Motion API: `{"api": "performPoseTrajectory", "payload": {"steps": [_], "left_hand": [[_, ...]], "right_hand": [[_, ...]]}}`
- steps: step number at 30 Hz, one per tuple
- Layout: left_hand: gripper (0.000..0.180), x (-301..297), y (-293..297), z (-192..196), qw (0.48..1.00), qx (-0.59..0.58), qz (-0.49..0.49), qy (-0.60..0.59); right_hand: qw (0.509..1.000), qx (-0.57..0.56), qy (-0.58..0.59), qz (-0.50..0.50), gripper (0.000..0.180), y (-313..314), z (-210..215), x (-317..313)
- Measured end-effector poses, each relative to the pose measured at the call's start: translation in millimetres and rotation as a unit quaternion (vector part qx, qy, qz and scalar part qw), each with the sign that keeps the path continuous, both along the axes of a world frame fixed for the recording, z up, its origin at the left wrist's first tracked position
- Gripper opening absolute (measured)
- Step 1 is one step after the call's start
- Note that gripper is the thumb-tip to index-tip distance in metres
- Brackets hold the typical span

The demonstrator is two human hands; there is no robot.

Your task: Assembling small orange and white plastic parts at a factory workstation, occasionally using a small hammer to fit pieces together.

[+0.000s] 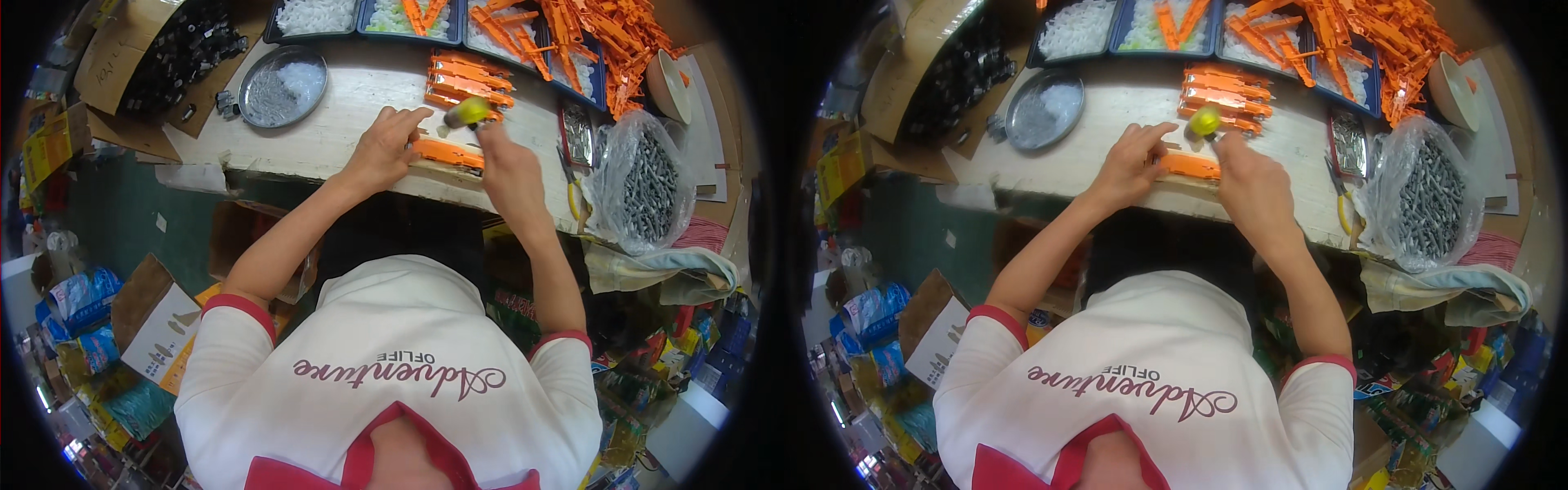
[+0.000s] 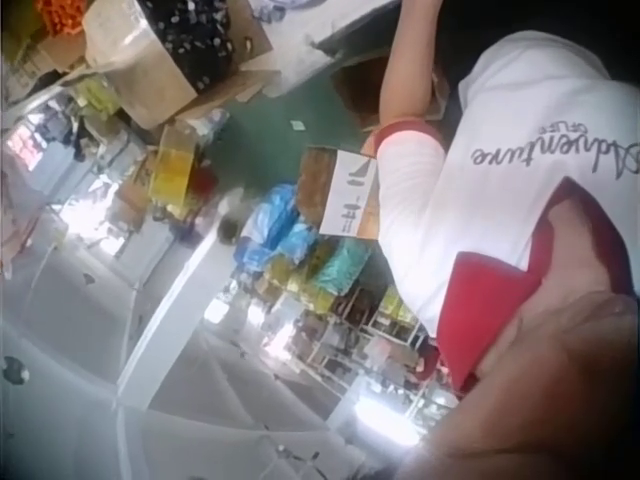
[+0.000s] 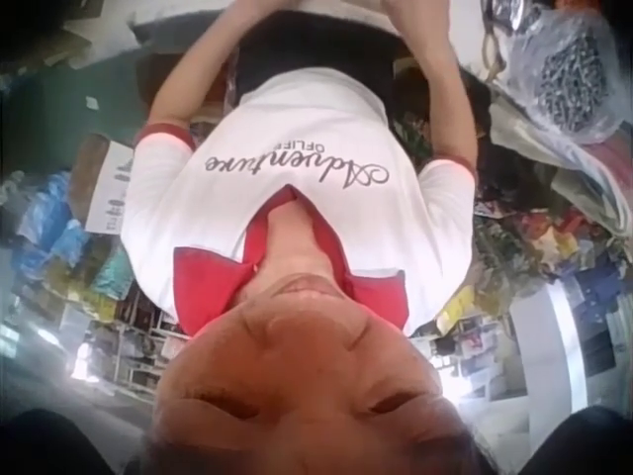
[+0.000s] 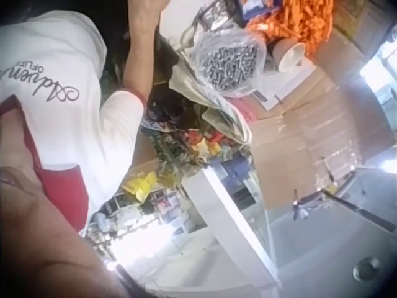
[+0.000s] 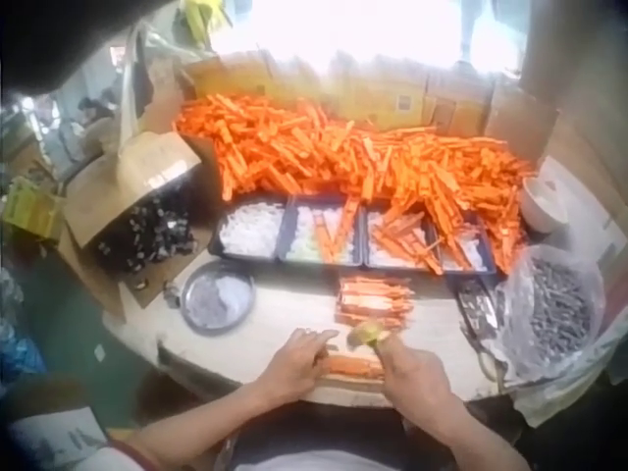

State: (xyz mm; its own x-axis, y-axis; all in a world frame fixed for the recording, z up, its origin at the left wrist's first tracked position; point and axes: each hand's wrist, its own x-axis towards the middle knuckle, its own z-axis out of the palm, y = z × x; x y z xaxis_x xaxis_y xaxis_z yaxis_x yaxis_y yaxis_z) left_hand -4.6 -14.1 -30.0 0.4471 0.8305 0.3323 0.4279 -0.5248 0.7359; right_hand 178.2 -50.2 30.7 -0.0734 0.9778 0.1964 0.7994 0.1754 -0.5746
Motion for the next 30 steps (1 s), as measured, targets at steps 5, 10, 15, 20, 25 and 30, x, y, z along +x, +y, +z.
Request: {"api": "performPoseTrajectory", "payload": {"steps": [5, 10, 15, 20, 25, 30], "left_hand": [[0.050, -2, -5, -5, 0.998, 0.049, 0.029, -0.019], [0.036, 10, -38, -12, 0.967, 0.228, 0.106, 0.041], [0.032, 31, -63, -28, 0.965, 0.243, 0.018, 0.098], [0.030, 27, -63, -35, 0.964, 0.250, 0.004, 0.088], [0.027, 28, -61, -35, 0.967, 0.243, -0.015, 0.072], [0.028, 18, -46, -26, 0.967, 0.250, -0.014, 0.049]], "right_hand": [[0.980, -0.126, -0.135, 0.071, 0.024, 22, -6, 6], [0.991, -0.104, -0.082, 0.025, 0.025, 22, 9, -2], [0.989, 0.085, 0.107, 0.065, 0.021, 14, -1, -19], [0.980, -0.100, -0.152, 0.083, 0.019, 22, -9, -25], [0.976, -0.114, -0.161, 0.090, 0.017, 15, -3, -29], [0.992, -0.055, -0.110, 0.038, 0.016, 9, -22, 3]]}}
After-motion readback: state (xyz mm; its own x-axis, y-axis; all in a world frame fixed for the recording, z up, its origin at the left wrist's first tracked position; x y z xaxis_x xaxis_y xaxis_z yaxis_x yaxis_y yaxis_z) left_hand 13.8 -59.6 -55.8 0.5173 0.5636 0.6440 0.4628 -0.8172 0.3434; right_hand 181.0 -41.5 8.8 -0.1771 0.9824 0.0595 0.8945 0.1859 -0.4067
